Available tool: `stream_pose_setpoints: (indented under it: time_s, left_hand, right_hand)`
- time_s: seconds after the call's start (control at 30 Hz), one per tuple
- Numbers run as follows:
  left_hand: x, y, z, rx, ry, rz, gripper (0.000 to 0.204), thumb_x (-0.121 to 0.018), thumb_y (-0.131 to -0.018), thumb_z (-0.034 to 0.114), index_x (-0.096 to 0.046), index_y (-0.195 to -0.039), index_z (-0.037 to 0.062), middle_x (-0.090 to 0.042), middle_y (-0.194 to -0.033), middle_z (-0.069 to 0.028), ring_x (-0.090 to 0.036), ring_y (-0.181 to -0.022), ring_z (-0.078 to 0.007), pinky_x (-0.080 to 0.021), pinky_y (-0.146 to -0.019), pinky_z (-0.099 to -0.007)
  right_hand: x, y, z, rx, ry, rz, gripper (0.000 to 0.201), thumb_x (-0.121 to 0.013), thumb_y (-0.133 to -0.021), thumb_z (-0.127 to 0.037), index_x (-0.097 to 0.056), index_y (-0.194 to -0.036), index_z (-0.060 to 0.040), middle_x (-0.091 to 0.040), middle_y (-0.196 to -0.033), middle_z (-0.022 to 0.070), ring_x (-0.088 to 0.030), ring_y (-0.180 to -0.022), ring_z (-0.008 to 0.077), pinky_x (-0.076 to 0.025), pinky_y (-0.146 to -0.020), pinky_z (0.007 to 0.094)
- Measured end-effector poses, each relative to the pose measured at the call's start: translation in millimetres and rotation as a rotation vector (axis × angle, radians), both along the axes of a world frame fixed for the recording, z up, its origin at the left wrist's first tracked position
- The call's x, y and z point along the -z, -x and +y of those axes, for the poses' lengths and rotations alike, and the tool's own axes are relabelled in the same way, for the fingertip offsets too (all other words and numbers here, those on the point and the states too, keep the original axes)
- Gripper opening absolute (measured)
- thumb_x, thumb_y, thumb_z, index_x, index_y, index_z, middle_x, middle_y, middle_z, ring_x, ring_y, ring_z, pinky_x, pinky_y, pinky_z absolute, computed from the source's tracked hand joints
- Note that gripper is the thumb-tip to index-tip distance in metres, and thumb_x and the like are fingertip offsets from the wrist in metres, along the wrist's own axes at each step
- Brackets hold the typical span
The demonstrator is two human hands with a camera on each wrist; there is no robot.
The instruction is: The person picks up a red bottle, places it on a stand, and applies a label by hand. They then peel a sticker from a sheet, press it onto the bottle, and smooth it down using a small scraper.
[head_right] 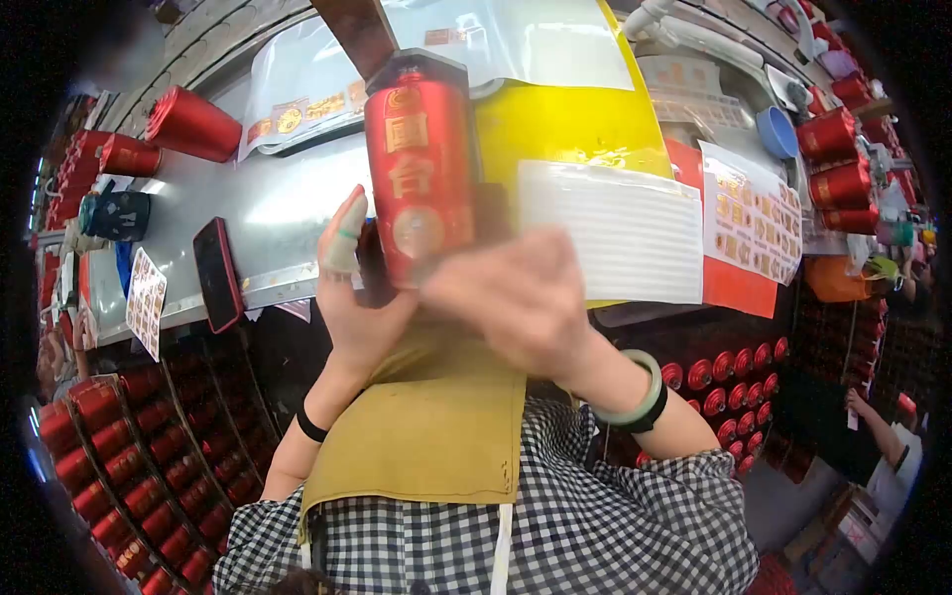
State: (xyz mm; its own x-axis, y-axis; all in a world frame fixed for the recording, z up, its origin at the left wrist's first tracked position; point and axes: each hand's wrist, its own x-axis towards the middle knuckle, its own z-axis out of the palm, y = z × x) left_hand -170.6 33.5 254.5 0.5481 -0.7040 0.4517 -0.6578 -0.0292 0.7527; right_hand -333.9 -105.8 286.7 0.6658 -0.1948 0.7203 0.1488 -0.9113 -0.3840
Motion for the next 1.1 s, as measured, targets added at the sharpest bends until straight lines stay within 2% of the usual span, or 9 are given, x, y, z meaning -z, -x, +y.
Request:
stream_pose_setpoints:
  time_s: [0.1, 0.17, 0.2, 0.3, 0.47, 0.77, 0.83, 0.97, 1.1]
  left_hand:
    - [-4.7, -1.3, 4.7, -0.051, 0.094, -0.214, 0.065, -0.091, -0.071, 0.008, -0.068, -0.131, 0.0052, -0.063, -0.138, -0.0157, -0.063, -0.118, -0.0298, -0.053, -0.098, -0.0373]
    - [2.0, -7.8, 11.2, 0.054, 0.118, -0.606, 0.047, -0.090, -0.071, 0.011, -0.075, -0.116, 0.0089, -0.068, -0.133, -0.0137, -0.062, -0.117, -0.0309, -0.052, -0.093, -0.0409]
    - [4.3, -4.9, 10.5, 0.016, 0.139, -0.574, 0.033, -0.088, -0.073, 0.012, -0.079, -0.105, 0.0123, -0.073, -0.124, -0.0103, -0.062, -0.115, -0.0279, -0.052, -0.088, -0.0392]
    - [2.6, -6.8, 11.9, 0.027, 0.125, -0.616, 0.036, -0.089, -0.072, 0.014, -0.078, -0.106, 0.0121, -0.074, -0.124, -0.0093, -0.062, -0.114, -0.0280, -0.052, -0.087, -0.0392]
    - [3.0, -12.6, 14.2, 0.056, 0.088, -0.668, 0.039, -0.091, -0.072, 0.016, -0.076, -0.107, 0.0129, -0.075, -0.124, -0.0081, -0.061, -0.115, -0.0266, -0.051, -0.086, -0.0381]
    - [-13.8, -33.4, -3.7, 0.262, 0.020, -0.858, 0.040, -0.086, -0.077, 0.015, -0.075, -0.114, 0.0257, -0.064, -0.140, -0.0126, -0.051, -0.130, -0.0316, -0.050, -0.103, -0.0445]
    - [-27.8, -35.7, -15.9, 0.351, -0.028, -0.888, 0.035, -0.073, -0.082, 0.024, -0.074, -0.116, 0.0321, -0.058, -0.150, -0.0027, -0.050, -0.130, -0.0254, -0.044, -0.112, -0.0440]
    - [-42.6, -37.1, -35.1, 0.546, -0.130, -0.839, 0.032, -0.072, -0.079, 0.019, -0.073, -0.109, 0.0295, -0.053, -0.154, -0.0027, -0.045, -0.139, -0.0280, -0.038, -0.119, -0.0476]
    - [-34.1, -44.2, -32.7, 0.522, 0.014, -0.850, 0.025, -0.077, -0.081, 0.022, -0.075, -0.105, 0.0285, -0.062, -0.146, -0.0012, -0.052, -0.133, -0.0265, -0.042, -0.116, -0.0472]
  right_hand:
    - [-11.8, 9.9, 10.5, -0.229, -0.096, 0.120, 0.033, -0.077, -0.069, -0.006, -0.078, -0.102, -0.0100, -0.075, -0.095, -0.0004, -0.059, -0.076, 0.0169, -0.045, -0.069, 0.0312]
    - [-11.1, 11.8, 12.3, -0.050, -0.291, 0.127, 0.027, -0.081, -0.075, -0.007, -0.075, -0.101, -0.0083, -0.072, -0.093, 0.0047, -0.068, -0.079, 0.0244, -0.054, -0.073, 0.0381]
    - [-11.0, 11.1, 11.0, 0.073, -0.393, 0.097, 0.028, -0.081, -0.079, -0.003, -0.072, -0.105, -0.0046, -0.072, -0.089, 0.0086, -0.069, -0.078, 0.0273, -0.055, -0.071, 0.0369]
    - [-15.2, 10.4, 24.1, 0.247, -0.735, 0.175, 0.025, -0.074, -0.086, 0.001, -0.068, -0.109, -0.0024, -0.071, -0.091, 0.0131, -0.070, -0.079, 0.0295, -0.055, -0.070, 0.0357]
    - [5.0, 14.3, 30.7, 0.305, -0.967, 0.215, 0.016, -0.065, -0.094, -0.004, -0.064, -0.109, 0.0013, -0.070, -0.100, 0.0171, -0.069, -0.094, 0.0315, -0.053, -0.085, 0.0362]
    - [30.6, 16.7, 29.8, 0.365, -1.117, 0.224, 0.013, -0.063, -0.096, -0.009, -0.066, -0.106, -0.0004, -0.071, -0.098, 0.0150, -0.069, -0.094, 0.0252, -0.052, -0.085, 0.0340]
    - [32.9, 15.1, 29.9, 0.349, -1.138, 0.185, 0.013, -0.063, -0.096, -0.008, -0.066, -0.106, -0.0005, -0.071, -0.097, 0.0131, -0.067, -0.093, 0.0216, -0.052, -0.085, 0.0328]
    - [28.3, 19.4, 35.3, 0.356, -1.166, 0.144, 0.011, -0.063, -0.096, -0.007, -0.066, -0.105, -0.0008, -0.070, -0.097, 0.0096, -0.065, -0.093, 0.0179, -0.051, -0.085, 0.0322]
    - [23.7, 30.9, 38.5, 0.341, -1.207, 0.113, 0.010, -0.063, -0.096, -0.005, -0.066, -0.105, -0.0011, -0.068, -0.091, 0.0047, -0.062, -0.085, 0.0109, -0.050, -0.078, 0.0286]
